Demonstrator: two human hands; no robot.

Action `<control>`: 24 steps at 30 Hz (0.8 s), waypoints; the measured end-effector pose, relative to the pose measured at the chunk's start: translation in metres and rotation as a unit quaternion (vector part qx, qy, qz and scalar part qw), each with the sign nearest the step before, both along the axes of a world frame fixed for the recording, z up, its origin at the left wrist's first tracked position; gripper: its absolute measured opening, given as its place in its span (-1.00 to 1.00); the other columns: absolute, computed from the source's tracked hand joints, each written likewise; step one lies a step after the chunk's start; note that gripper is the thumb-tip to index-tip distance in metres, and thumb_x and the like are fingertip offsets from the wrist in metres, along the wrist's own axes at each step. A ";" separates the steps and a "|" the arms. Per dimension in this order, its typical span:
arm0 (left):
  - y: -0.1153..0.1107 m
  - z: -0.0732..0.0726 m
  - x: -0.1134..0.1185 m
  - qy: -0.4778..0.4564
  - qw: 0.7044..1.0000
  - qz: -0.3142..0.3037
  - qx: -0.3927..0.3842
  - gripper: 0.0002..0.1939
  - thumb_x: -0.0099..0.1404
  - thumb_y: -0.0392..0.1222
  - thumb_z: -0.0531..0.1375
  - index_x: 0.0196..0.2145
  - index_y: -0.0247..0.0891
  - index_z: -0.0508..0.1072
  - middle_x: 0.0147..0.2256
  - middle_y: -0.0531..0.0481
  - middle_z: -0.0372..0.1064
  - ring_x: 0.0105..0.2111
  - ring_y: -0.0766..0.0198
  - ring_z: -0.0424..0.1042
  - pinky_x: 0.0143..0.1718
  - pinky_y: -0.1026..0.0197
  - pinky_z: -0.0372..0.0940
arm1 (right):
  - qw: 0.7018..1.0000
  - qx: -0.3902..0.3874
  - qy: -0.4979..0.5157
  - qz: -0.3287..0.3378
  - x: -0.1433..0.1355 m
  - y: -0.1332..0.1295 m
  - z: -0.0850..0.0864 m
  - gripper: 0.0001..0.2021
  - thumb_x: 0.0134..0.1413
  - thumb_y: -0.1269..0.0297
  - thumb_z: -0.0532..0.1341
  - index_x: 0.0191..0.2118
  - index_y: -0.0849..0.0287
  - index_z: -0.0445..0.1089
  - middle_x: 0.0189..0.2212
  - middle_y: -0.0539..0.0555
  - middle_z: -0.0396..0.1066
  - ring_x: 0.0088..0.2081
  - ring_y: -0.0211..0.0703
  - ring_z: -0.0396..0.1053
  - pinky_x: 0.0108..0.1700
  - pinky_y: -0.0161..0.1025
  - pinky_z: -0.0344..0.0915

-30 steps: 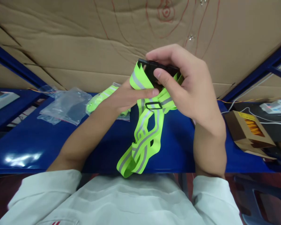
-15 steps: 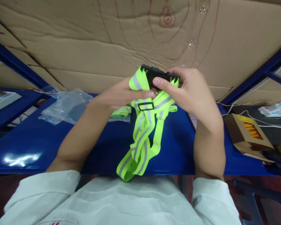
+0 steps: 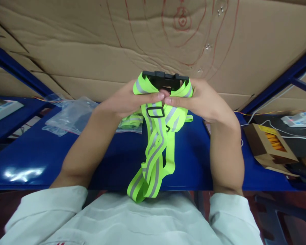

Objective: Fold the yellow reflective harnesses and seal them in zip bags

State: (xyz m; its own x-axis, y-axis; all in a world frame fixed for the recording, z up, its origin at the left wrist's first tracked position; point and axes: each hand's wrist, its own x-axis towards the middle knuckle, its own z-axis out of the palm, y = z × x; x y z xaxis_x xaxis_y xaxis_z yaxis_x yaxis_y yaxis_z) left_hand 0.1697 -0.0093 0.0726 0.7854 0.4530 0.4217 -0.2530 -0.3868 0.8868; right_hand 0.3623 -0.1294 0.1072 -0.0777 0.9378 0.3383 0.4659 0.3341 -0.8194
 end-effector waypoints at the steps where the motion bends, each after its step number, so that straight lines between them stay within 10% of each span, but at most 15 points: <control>1: 0.001 -0.001 0.001 0.001 1.000 0.009 0.016 -0.59 0.23 0.14 0.43 -0.17 -0.25 0.62 -0.12 -0.01 0.58 0.05 -0.01 0.55 0.14 0.00 0.42 | 1.000 0.001 0.008 -0.003 -0.001 0.002 -0.001 -0.62 -0.07 -0.03 0.55 -0.15 0.00 0.61 -0.08 0.02 0.61 0.01 0.10 0.51 0.13 0.06 0.49; 12: -0.008 -0.012 0.016 0.017 0.998 -0.041 -0.043 -0.50 0.13 0.03 0.51 -0.03 -0.23 0.60 -0.08 -0.04 0.56 0.04 0.08 0.50 0.13 0.06 0.39 | 0.994 0.008 0.046 -0.098 0.005 0.014 -0.007 -0.72 -0.07 0.14 0.53 -0.30 0.09 0.49 -0.41 -0.05 0.48 -0.40 -0.20 0.39 -0.35 -0.20 0.35; 20: -0.004 -0.006 0.010 0.030 0.999 -0.007 -0.029 -0.65 0.08 -0.08 0.53 -0.22 -0.27 0.62 -0.17 -0.02 0.58 0.05 0.07 0.51 0.18 0.08 0.36 | 0.970 0.091 -0.216 -0.063 0.005 -0.015 0.012 -0.43 0.10 0.04 0.45 0.21 0.06 0.45 0.14 0.10 0.51 0.11 0.08 0.47 0.06 -0.02 0.41; 24: -0.005 -0.012 0.015 0.036 0.997 -0.042 -0.062 -0.51 0.08 -0.07 0.54 -0.04 -0.23 0.62 -0.02 -0.07 0.60 0.08 0.04 0.53 0.20 0.02 0.39 | 0.962 0.110 -0.220 -0.119 -0.002 -0.021 0.013 -0.67 0.32 -0.05 0.28 -0.17 0.10 0.64 -0.37 0.01 0.54 -0.28 -0.06 0.48 -0.11 -0.07 0.40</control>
State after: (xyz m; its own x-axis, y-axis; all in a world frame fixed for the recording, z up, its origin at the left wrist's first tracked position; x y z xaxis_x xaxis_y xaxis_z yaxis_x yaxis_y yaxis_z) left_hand 0.1844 -0.0143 0.0606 0.8491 0.4298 0.3070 -0.2133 -0.2527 0.9437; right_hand 0.3605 -0.1500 0.1199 -0.0502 0.8567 0.5134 0.8366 0.3168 -0.4468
